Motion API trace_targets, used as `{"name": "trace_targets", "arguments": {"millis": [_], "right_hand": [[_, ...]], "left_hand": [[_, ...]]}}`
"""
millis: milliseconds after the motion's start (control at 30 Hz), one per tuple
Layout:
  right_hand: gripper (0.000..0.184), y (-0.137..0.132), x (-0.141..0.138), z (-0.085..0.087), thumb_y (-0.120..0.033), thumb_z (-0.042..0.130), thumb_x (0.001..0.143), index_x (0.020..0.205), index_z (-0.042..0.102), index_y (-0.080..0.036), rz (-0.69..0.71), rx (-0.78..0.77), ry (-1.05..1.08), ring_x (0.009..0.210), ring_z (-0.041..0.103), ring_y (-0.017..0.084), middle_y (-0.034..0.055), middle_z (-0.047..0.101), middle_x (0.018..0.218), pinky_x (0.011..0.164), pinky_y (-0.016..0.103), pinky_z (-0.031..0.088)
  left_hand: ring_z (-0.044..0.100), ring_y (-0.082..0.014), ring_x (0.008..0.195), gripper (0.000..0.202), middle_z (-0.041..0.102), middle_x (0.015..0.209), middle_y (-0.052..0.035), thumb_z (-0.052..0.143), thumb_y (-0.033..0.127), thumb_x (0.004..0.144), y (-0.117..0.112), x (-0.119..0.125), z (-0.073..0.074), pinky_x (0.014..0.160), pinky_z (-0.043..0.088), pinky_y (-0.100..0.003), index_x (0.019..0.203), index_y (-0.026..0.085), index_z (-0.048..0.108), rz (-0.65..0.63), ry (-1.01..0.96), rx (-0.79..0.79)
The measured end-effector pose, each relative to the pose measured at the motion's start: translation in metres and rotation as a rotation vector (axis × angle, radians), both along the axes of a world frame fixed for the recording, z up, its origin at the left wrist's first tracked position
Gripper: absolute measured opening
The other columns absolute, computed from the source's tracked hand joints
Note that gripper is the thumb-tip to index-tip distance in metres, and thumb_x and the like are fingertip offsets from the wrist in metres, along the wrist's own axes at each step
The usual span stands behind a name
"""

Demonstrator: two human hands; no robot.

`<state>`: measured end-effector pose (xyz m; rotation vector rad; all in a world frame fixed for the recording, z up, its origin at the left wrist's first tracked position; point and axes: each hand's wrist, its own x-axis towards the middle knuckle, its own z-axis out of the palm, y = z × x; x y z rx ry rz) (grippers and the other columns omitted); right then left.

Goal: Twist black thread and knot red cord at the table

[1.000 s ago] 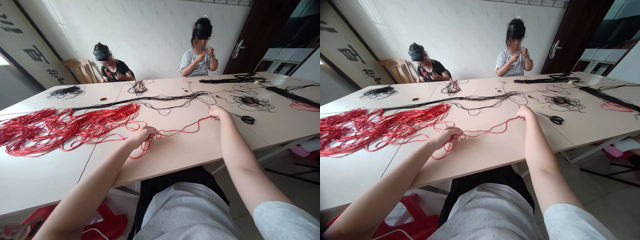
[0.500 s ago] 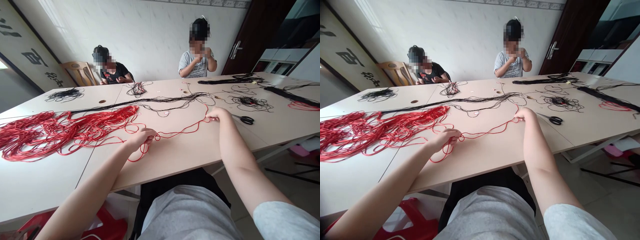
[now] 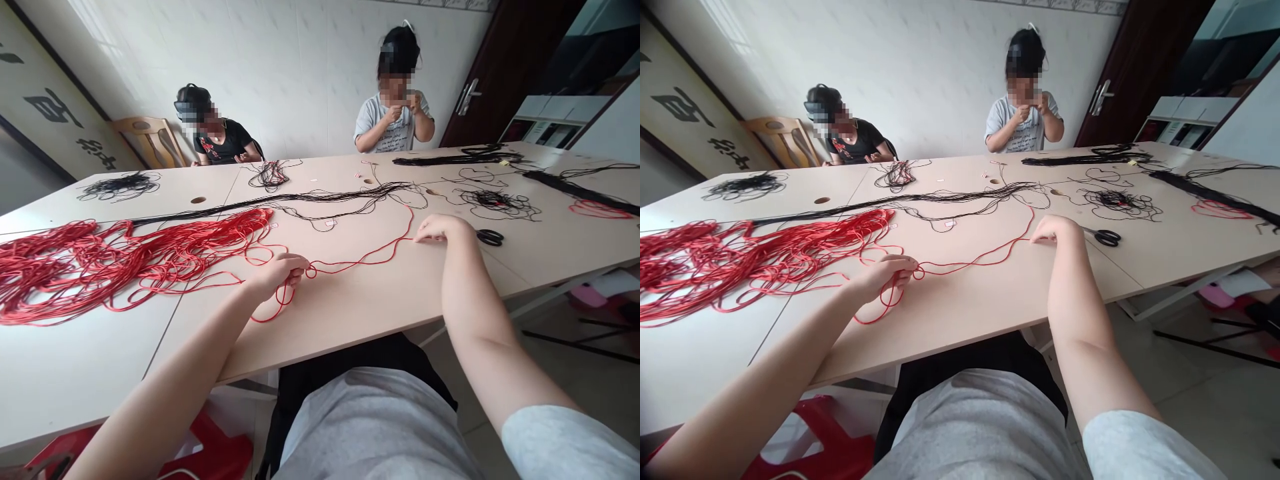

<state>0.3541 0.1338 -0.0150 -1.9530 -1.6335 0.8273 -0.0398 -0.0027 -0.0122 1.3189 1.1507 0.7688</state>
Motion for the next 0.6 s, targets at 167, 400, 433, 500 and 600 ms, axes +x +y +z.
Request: {"name": "trace_targets", "arguments": {"millis": [167, 400, 433, 500, 600], "right_hand": [[0.020, -0.009, -0.014, 0.009, -0.008, 0.077, 0.042, 0.047, 0.058, -0.014, 0.135, -0.245, -0.105, 0.039, 0.046, 0.012, 0.0000, 0.049, 0.042, 0.036, 0.022, 0.031], [0.020, -0.011, -0.028, 0.021, -0.028, 0.063, 0.070, 0.085, 0.062, -0.015, 0.270, 0.143, 0.145, 0.069, 0.059, 0.012, 0.0059, 0.065, 0.082, 0.061, 0.021, 0.047], [0.024, -0.007, -0.032, 0.019, -0.032, 0.055, 0.077, 0.095, 0.060, -0.016, 0.233, 0.218, 0.152, 0.076, 0.060, 0.012, 0.0066, 0.064, 0.090, 0.064, 0.021, 0.047], [0.031, 0.001, -0.040, 0.012, -0.033, 0.044, 0.083, 0.104, 0.057, -0.015, 0.151, 0.301, 0.102, 0.085, 0.059, 0.014, 0.0084, 0.062, 0.098, 0.068, 0.022, 0.047], [0.027, 0.005, -0.044, 0.000, -0.034, 0.051, 0.081, 0.097, 0.061, -0.014, 0.080, 0.274, -0.091, 0.085, 0.060, 0.017, 0.0078, 0.064, 0.092, 0.071, 0.026, 0.047]], "left_hand": [[0.030, -0.0078, 0.049, 0.025, 0.028, 0.059, 0.0027, 0.059, 0.023, 0.072, 0.001, 0.000, -0.002, 0.048, 0.023, -0.026, 0.058, 0.017, 0.039, -0.009, -0.011, -0.002], [0.030, -0.0076, 0.049, 0.029, 0.028, 0.059, 0.0025, 0.058, 0.021, 0.071, 0.000, 0.000, -0.001, 0.047, 0.023, -0.025, 0.055, 0.017, 0.035, -0.026, -0.035, -0.012], [0.030, -0.0077, 0.049, 0.028, 0.028, 0.059, 0.0024, 0.058, 0.020, 0.071, 0.001, 0.000, -0.001, 0.047, 0.023, -0.025, 0.055, 0.017, 0.036, -0.023, -0.040, -0.013], [0.030, -0.0078, 0.049, 0.026, 0.028, 0.059, 0.0022, 0.058, 0.020, 0.072, 0.002, 0.000, -0.003, 0.046, 0.023, -0.025, 0.056, 0.017, 0.037, -0.014, -0.050, -0.015], [0.030, -0.0078, 0.049, 0.022, 0.028, 0.059, 0.0021, 0.058, 0.019, 0.072, 0.003, 0.000, -0.005, 0.046, 0.023, -0.025, 0.057, 0.017, 0.042, -0.003, -0.069, -0.024]]}}
